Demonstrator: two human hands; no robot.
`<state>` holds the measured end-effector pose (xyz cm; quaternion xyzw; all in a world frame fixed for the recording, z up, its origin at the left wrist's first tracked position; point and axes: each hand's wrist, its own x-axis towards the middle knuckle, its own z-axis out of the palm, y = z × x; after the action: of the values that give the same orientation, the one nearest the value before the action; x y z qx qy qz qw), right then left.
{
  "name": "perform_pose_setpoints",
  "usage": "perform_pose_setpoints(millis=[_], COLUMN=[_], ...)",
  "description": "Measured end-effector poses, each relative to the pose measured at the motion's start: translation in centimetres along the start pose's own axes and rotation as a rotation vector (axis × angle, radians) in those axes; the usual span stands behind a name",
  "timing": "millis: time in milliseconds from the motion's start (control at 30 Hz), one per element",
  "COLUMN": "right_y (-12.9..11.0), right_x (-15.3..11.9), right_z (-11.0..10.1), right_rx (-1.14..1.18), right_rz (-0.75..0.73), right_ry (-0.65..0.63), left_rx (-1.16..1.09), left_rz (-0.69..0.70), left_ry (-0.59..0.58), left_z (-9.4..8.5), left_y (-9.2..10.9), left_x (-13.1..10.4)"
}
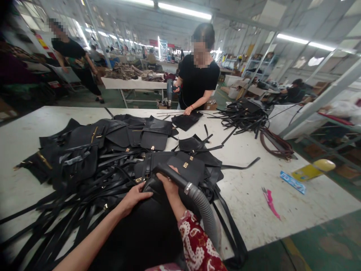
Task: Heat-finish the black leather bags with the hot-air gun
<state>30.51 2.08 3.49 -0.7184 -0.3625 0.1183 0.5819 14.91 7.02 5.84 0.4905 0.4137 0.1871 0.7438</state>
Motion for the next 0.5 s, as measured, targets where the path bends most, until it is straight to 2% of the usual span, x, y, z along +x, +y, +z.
perform_pose_setpoints(millis=[67,133,233,300,400,500], right_y=[0.0,-0.3,-0.8,-1.0,-0.7,-0.3], right_x=[0.4,0.5,0.5,0.4,-0.3,-1.6], right_z=[-2.5,-5.6,-10.0,-12.1,-13.5,-13.7], right_rx=[0.08,0.115,0.104,0.121,0.161,0.139], right_rz=[0.031,0.045,0.032,0.043,0.094,0.13], right_ry=[0.085,0.172,0.265,0.317,0.348,0.321], left_rx=[0.112,0.076,-0.093,-0.18,-0.203,-0.166], left_rz=[-0.027,-0.001,0.115,0.17,0.119,0.017], left_ry=[-0.045,0.0,0.231,0.408,0.546,0.588], left_z=[0.4,0.3,-1.2,-2.9,-5.0,-5.7], left_y=[1.5,3.7,7.3,8.9,8.8,5.8], left_x=[-0.8,-1.1,-0.6,0.1,1.0,1.2])
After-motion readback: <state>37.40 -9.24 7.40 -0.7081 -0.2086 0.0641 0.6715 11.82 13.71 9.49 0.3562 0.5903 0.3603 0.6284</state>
